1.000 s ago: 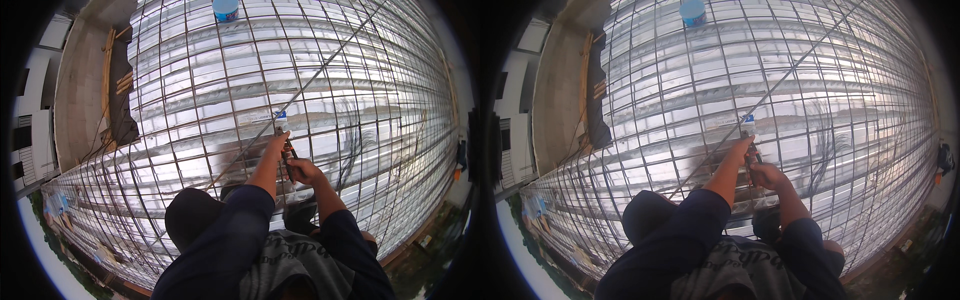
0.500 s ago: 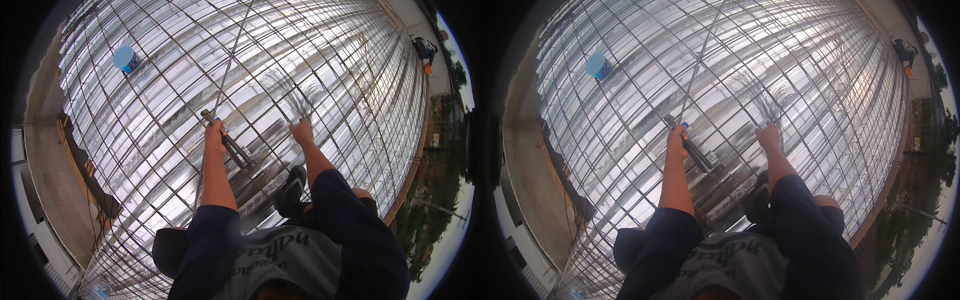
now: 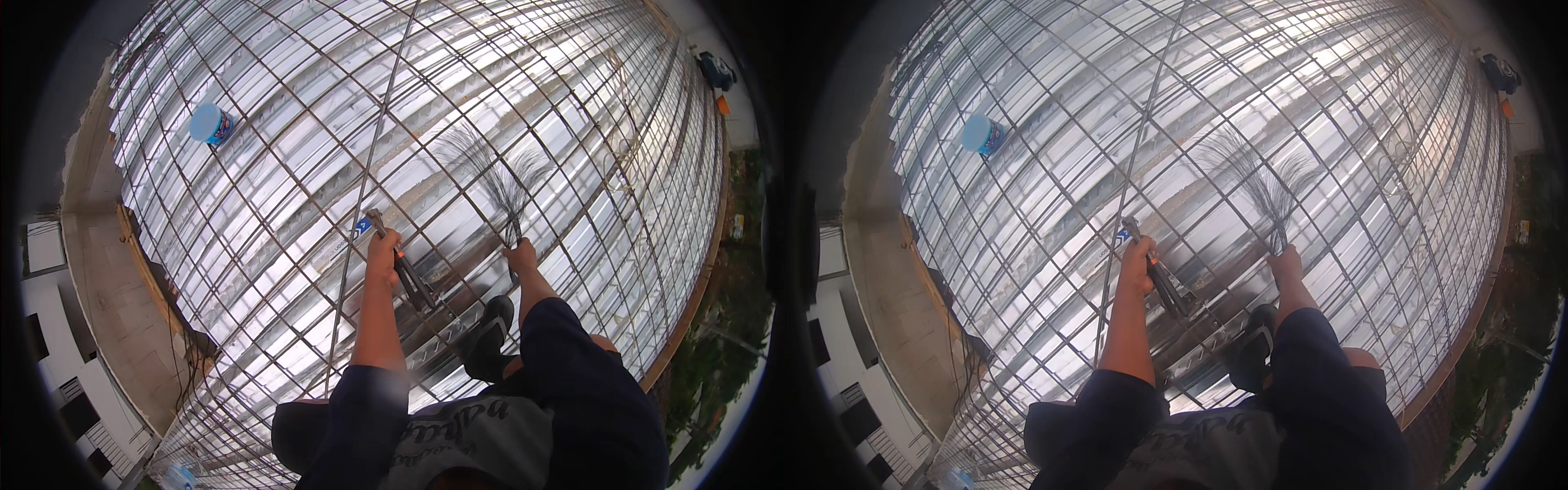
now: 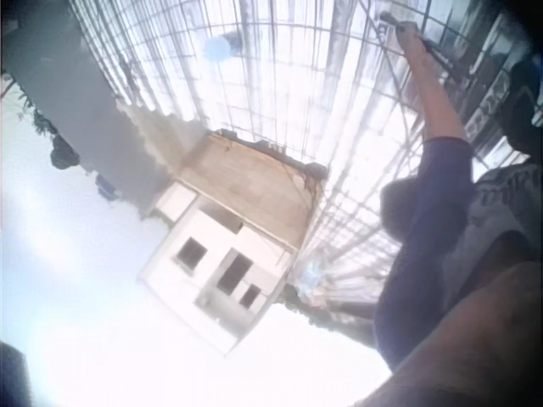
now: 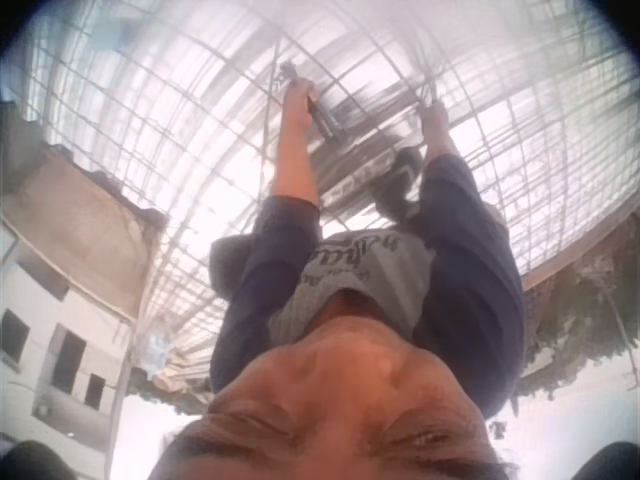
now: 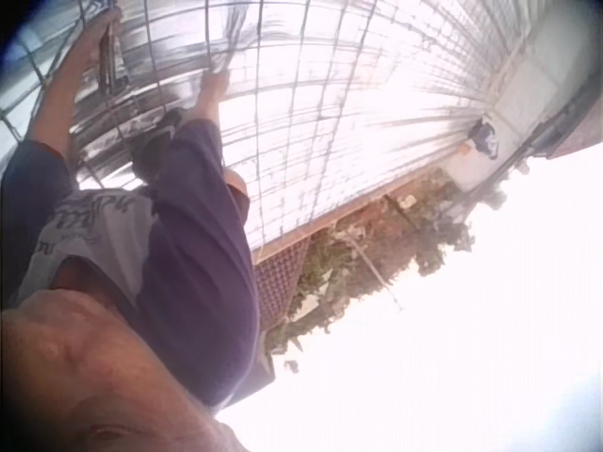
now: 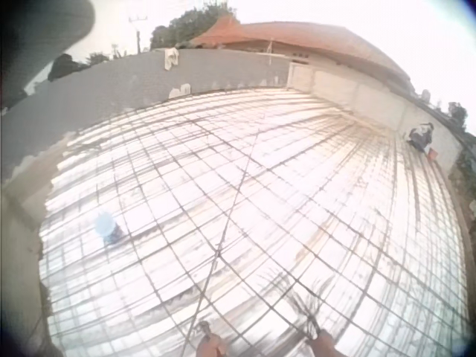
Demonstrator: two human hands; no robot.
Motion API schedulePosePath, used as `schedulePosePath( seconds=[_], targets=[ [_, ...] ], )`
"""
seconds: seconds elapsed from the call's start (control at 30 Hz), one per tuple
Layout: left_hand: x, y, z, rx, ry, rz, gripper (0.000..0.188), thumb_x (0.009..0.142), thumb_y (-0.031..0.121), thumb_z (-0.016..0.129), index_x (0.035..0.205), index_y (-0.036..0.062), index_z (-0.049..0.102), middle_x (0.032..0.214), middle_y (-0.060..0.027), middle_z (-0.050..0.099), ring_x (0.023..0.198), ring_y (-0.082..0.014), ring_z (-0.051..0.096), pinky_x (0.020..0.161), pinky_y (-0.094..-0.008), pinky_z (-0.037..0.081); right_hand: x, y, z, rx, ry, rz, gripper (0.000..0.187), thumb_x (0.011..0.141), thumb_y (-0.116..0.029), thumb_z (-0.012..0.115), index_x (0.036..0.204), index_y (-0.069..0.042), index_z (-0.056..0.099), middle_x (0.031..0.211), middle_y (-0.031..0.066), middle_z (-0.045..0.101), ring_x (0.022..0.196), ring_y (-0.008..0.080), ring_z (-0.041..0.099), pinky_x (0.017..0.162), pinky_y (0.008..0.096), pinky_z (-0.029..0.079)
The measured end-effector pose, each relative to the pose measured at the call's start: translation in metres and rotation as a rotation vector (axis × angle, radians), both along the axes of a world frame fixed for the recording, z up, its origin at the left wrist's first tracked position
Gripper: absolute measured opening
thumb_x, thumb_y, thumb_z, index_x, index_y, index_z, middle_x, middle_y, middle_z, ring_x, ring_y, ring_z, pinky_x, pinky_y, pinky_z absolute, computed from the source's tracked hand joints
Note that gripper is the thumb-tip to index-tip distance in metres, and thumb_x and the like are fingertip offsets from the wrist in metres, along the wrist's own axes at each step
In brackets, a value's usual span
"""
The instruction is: The person works on a metal scaffolding structure, using pliers to cut and bend metal wires to secure the framework. They repeatedly move along the scaffolding, adjusting and fastening connections at various points.
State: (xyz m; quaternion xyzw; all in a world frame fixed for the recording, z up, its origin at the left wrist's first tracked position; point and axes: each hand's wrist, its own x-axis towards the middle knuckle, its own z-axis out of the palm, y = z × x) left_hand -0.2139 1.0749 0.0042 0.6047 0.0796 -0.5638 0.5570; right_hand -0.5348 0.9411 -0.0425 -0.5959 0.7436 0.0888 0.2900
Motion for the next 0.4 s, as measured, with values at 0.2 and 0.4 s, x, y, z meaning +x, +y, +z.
schedulePosePath(
  seconds=[0.2,0.4],
  targets=[
    [-0.047,-0.007,0.051,0.138,-0.131,-0.214,0.023,0.075,0.022,0.063,0.091,0.0081,0.054,0.070,-0.0006,0.048,0.057,-0.0135,0.046,0.051,-0.0302,0.037,-0.001,-0.018,0.036,0.026,0.033,0.008,0.041,0.071,-0.023,0.066,0.100,0.003,0.054,0.099,0.0265,0.063,0.098,0.0410,0.061,0.084,0.0463,0.049],
    [-0.076,0.007,0.114,0.198,-0.367,-0.940,0.044,0.075,0.028,0.062,0.110,0.0039,0.053,0.088,-0.0129,0.062,0.081,-0.0268,0.060,0.076,-0.0393,0.047,-0.043,-0.050,0.103,0.264,-0.017,0.116,0.041,0.073,-0.021,0.061,0.109,0.000,0.059,0.107,0.0245,0.063,0.104,0.0362,0.061,0.089,0.0442,0.047]
  ],
)
